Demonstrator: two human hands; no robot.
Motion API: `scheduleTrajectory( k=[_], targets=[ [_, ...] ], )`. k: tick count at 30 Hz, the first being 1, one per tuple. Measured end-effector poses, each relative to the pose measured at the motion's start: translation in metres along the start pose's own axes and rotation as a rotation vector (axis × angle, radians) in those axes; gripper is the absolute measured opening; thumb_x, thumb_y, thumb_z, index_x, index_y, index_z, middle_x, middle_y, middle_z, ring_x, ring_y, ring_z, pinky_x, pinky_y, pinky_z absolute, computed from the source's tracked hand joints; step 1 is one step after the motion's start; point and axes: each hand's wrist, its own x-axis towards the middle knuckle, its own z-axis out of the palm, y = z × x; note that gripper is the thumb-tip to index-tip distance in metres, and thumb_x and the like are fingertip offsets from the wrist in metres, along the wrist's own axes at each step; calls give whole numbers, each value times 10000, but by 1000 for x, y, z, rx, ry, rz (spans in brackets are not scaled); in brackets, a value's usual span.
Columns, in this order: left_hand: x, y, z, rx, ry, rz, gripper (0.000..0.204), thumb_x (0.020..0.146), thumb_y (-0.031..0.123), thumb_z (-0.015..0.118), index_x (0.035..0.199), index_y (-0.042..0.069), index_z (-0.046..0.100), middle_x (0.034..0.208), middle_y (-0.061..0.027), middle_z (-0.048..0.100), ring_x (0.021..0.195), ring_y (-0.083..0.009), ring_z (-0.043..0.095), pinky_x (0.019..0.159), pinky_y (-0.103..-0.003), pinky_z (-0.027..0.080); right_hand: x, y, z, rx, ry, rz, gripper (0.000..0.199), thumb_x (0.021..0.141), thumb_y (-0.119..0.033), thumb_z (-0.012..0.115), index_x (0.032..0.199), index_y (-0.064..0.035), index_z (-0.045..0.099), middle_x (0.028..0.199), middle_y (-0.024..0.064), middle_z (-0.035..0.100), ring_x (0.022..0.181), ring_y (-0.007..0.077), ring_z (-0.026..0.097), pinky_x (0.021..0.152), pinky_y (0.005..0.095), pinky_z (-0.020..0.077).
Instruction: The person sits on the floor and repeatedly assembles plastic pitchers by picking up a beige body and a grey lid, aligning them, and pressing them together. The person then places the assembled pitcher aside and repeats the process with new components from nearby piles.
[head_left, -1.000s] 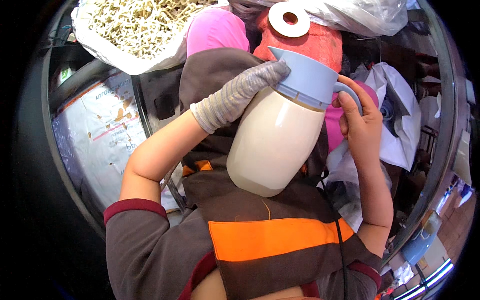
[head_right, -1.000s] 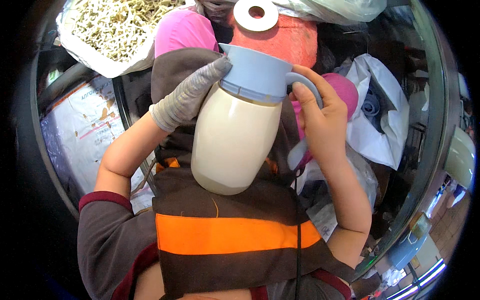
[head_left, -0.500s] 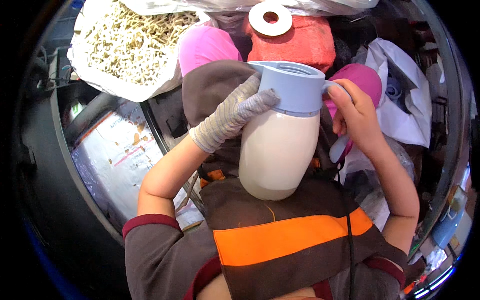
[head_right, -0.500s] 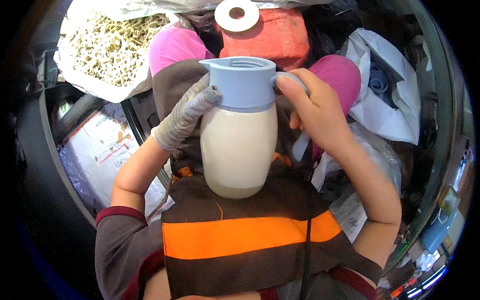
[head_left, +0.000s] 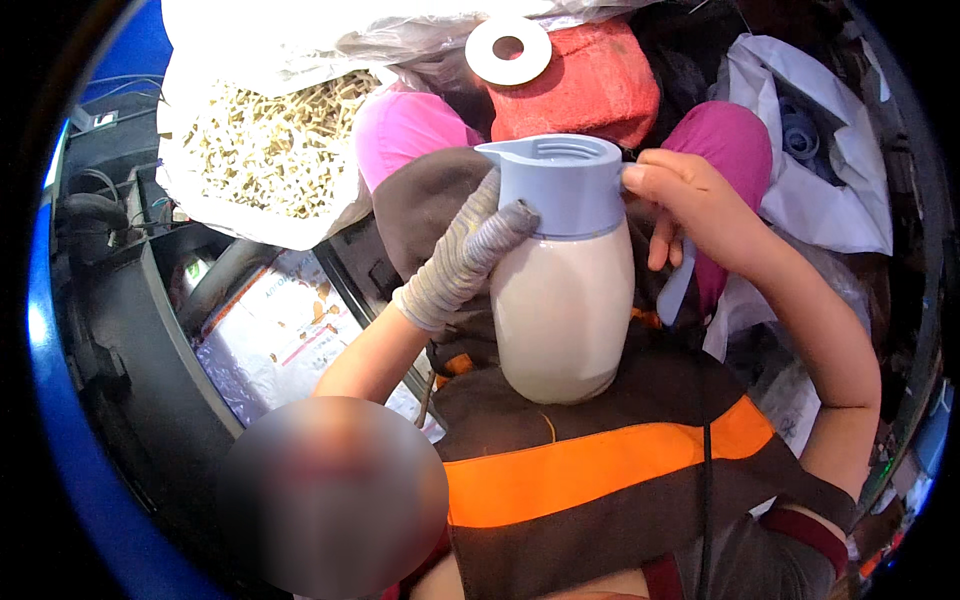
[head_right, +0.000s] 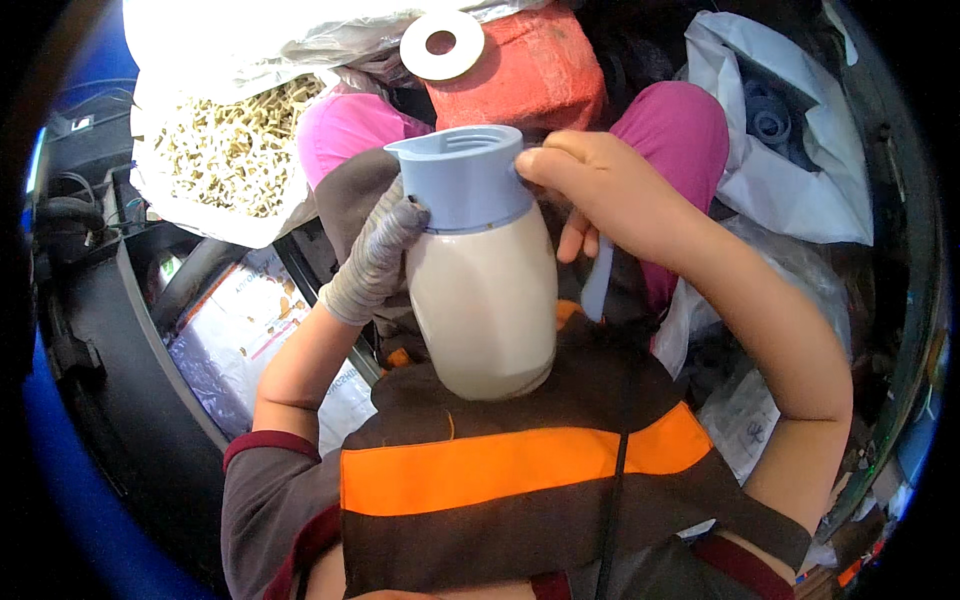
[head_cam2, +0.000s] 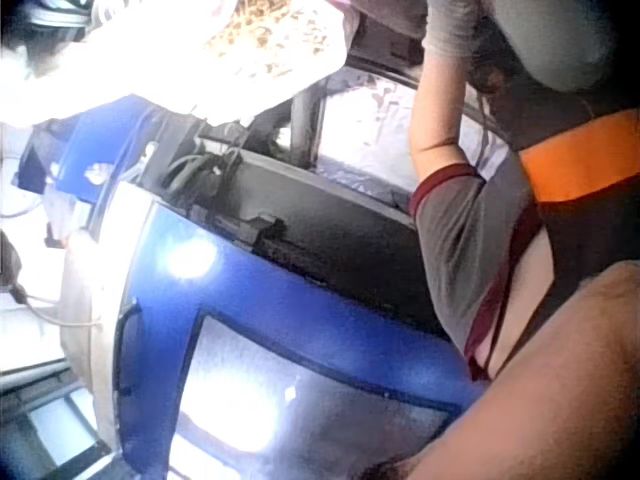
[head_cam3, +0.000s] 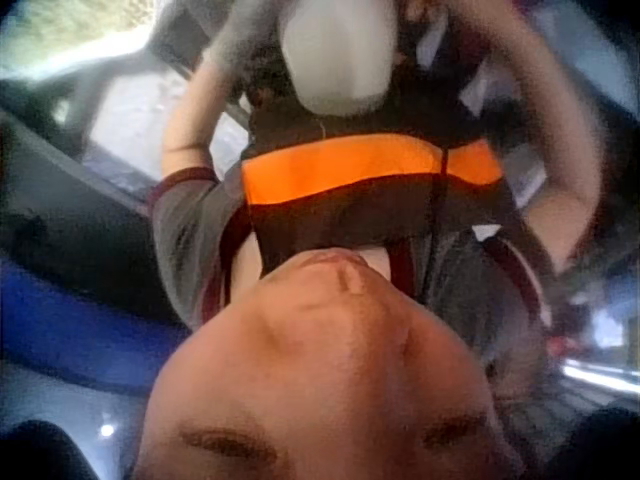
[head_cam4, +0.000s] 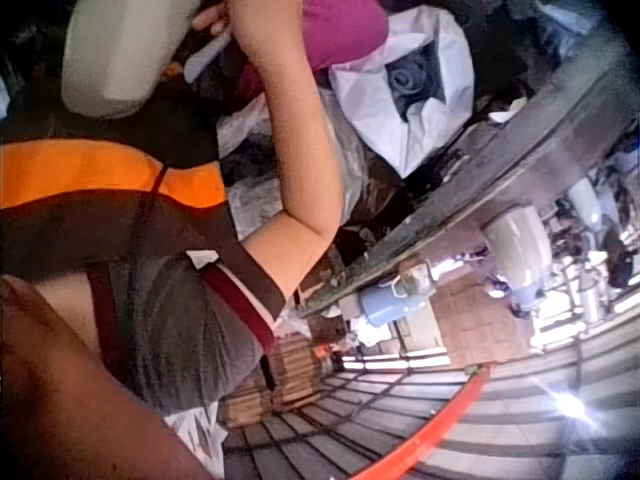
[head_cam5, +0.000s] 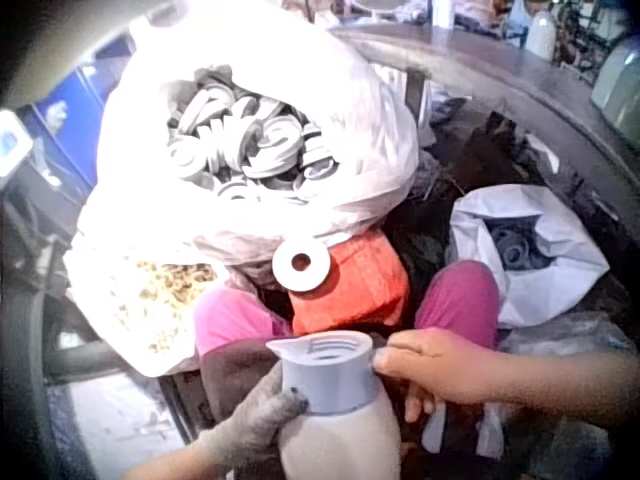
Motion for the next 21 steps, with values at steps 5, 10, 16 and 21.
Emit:
scheduleTrajectory(
  k=[5, 10, 16, 21],
  targets=[
    [18, 18, -5, -45, -9, -175, 570, 905, 372, 526, 1339, 32, 382, 1274, -102, 491, 1181, -189, 461, 1014, -346, 360, -7, -3, -16, 132, -48, 11, 339, 881, -323, 514, 717, -25, 517, 630, 21, 490, 462, 152, 582, 396, 233, 413],
    [108, 51, -61, 701, 297, 314, 488, 856, 382, 589, 1158, 0, 570, 1083, -131, 620, 1056, -222, 573, 912, -334, 442, -32, -7, -28, 142, 74, -74, 345, 876, -308, 522, 686, -20, 536, 568, 16, 483, 411, 114, 504, 396, 226, 380],
    [186, 19, -64, 1889, 524, 63, 844, 657, 572, 670, 1356, 204, 375, 1324, -220, 388, 1200, -457, 399, 958, -538, 366, -45, 14, -39, 258, 105, -10, 291, 895, -294, 534, 774, -36, 594, 590, 0, 517, 431, 89, 501, 396, 214, 372],
    [171, 34, -84, 1607, 622, 330, 689, 648, 502, 714, 1214, 154, 532, 1160, -236, 519, 1067, -395, 534, 898, -448, 450, -45, 3, -51, 216, 161, -72, 302, 895, -311, 538, 773, -39, 589, 589, -10, 516, 434, 82, 499, 393, 203, 369]
  ],
)
